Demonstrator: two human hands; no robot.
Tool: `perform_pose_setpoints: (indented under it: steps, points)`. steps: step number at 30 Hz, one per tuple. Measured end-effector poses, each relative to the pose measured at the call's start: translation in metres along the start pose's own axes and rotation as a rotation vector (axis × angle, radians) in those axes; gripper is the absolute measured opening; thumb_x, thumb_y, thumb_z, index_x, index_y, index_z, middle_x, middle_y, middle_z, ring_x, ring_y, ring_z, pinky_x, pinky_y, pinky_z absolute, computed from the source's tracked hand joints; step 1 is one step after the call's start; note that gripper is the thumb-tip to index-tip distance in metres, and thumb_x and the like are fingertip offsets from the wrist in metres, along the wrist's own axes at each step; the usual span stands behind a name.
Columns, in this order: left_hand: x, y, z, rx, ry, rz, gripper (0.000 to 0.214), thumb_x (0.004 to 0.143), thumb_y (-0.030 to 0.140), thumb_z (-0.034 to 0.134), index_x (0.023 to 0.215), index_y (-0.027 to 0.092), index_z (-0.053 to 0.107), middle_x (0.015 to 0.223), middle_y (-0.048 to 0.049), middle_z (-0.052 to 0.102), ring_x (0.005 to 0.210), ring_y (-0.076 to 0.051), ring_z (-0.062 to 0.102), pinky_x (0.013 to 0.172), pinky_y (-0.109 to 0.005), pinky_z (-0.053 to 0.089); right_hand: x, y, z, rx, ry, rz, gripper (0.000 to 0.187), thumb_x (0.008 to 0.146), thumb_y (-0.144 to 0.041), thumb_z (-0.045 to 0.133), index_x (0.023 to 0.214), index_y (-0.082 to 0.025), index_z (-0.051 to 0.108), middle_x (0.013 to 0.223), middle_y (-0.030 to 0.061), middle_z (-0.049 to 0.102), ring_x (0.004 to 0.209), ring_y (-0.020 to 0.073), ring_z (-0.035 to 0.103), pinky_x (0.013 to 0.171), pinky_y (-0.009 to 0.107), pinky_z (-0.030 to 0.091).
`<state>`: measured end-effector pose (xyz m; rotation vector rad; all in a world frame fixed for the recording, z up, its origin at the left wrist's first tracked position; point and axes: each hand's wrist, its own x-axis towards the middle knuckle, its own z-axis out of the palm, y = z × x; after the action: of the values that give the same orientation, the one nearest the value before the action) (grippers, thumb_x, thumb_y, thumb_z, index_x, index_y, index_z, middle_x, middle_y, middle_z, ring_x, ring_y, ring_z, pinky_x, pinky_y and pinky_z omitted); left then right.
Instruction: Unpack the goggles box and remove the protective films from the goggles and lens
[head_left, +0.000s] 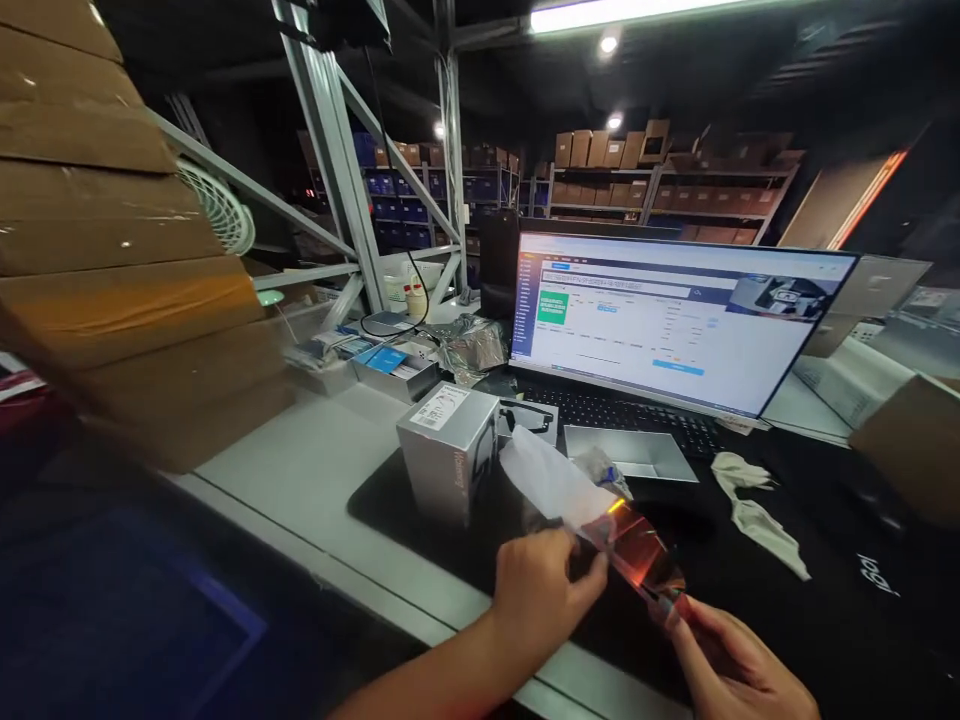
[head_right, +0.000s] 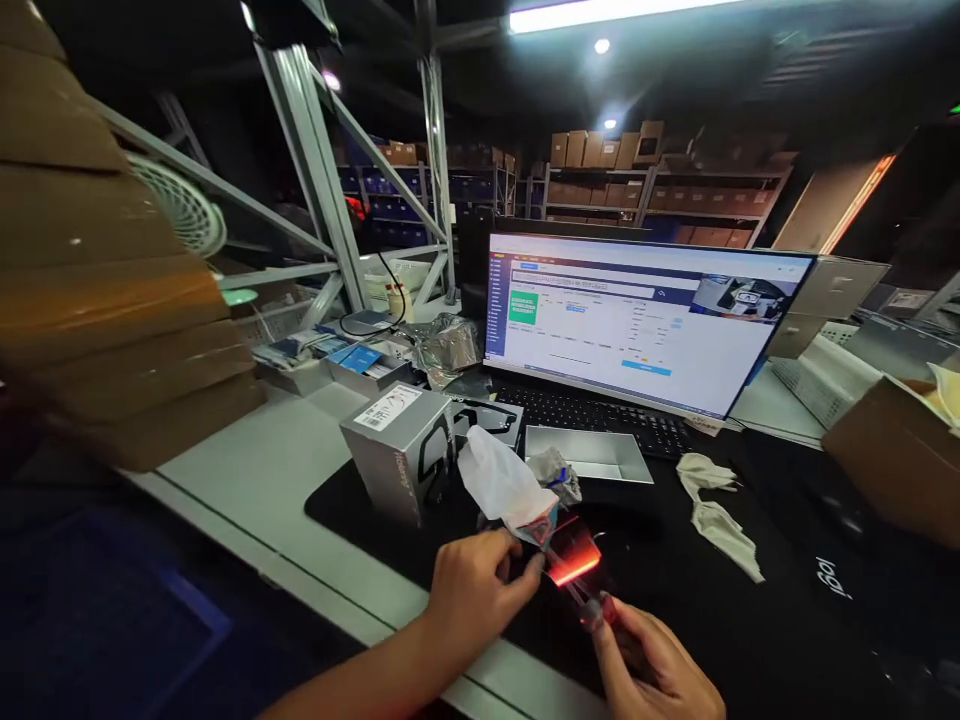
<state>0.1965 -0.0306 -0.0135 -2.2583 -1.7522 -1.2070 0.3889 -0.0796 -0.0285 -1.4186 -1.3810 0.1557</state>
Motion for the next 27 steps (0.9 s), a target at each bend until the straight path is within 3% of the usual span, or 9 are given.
perform_pose_setpoints:
  steps: [4,7,9,12,16,23,27]
  points:
    - [0.01,-0.003,0.01,0.183,0.037,-0.082,0.034,0.087,0.042,0.064,0.061,0.02,0.06,0.053,-0.0005,0.064,0.048,-0.017,0.061,0.047,-0.029,0.027,-0.004,-0.003,0.012,0.144,-0.036,0.054,0.018,0.075,-0.036,0.077,0.079,-0.018,0.08,0.071,0.005,0.077,0.056,0.0186,0.073,0.053,0.02,0.061]
    - [0.015,-0.01,0.01,0.252,0.071,-0.047,0.031,0.091,0.03,0.057,0.062,0.019,0.058,0.055,-0.0033,0.064,0.049,-0.019,0.061,0.047,-0.03,0.027,-0.004,-0.008,0.023,0.243,-0.071,0.109,0.015,0.076,-0.033,0.078,0.08,-0.018,0.08,0.073,0.0054,0.077,0.057,0.0186,0.073,0.052,0.02,0.061]
    - [0.014,-0.013,0.009,0.237,0.081,0.026,0.029,0.092,0.023,0.051,0.064,0.019,0.058,0.056,-0.0043,0.064,0.049,-0.018,0.06,0.048,-0.03,0.029,-0.003,-0.013,0.03,0.336,-0.108,0.13,0.015,0.078,-0.032,0.076,0.082,-0.018,0.08,0.075,0.0064,0.077,0.06,0.02,0.075,0.054,0.022,0.062]
    - [0.008,-0.013,0.009,0.158,0.082,0.247,0.031,0.093,0.018,0.043,0.064,0.021,0.054,0.055,-0.0029,0.061,0.05,-0.017,0.059,0.05,-0.03,0.033,-0.001,-0.02,0.036,0.402,-0.148,0.09,0.015,0.082,-0.031,0.074,0.087,-0.019,0.081,0.08,0.0078,0.078,0.066,0.0216,0.076,0.056,0.024,0.063]
    - [-0.005,-0.011,0.003,0.03,0.093,0.472,0.031,0.094,0.014,0.039,0.066,0.022,0.049,0.054,-0.0002,0.055,0.049,-0.015,0.054,0.052,-0.031,0.035,0.004,-0.023,0.032,0.283,-0.074,-0.02,0.014,0.086,-0.027,0.069,0.091,-0.021,0.081,0.081,0.0073,0.078,0.068,0.0209,0.075,0.057,0.025,0.063]
    - [-0.012,-0.017,-0.027,-0.018,0.181,0.352,0.032,0.094,0.005,0.04,0.068,0.024,0.038,0.054,0.0033,0.039,0.048,-0.015,0.038,0.052,-0.033,0.026,0.008,-0.033,0.017,-0.107,0.051,-0.44,0.019,0.088,-0.009,0.063,0.101,-0.019,0.074,0.085,0.0048,0.078,0.072,0.0164,0.073,0.074,0.027,0.061]
    - [-0.003,-0.014,-0.049,0.118,0.185,0.399,0.035,0.093,0.011,0.046,0.063,0.025,0.033,0.052,0.0025,0.036,0.05,-0.017,0.035,0.053,-0.036,0.023,0.014,-0.048,0.016,-0.326,0.078,-0.594,0.016,0.088,-0.009,0.063,0.098,-0.016,0.072,0.077,0.0028,0.076,0.064,0.0139,0.069,0.086,0.031,0.056]
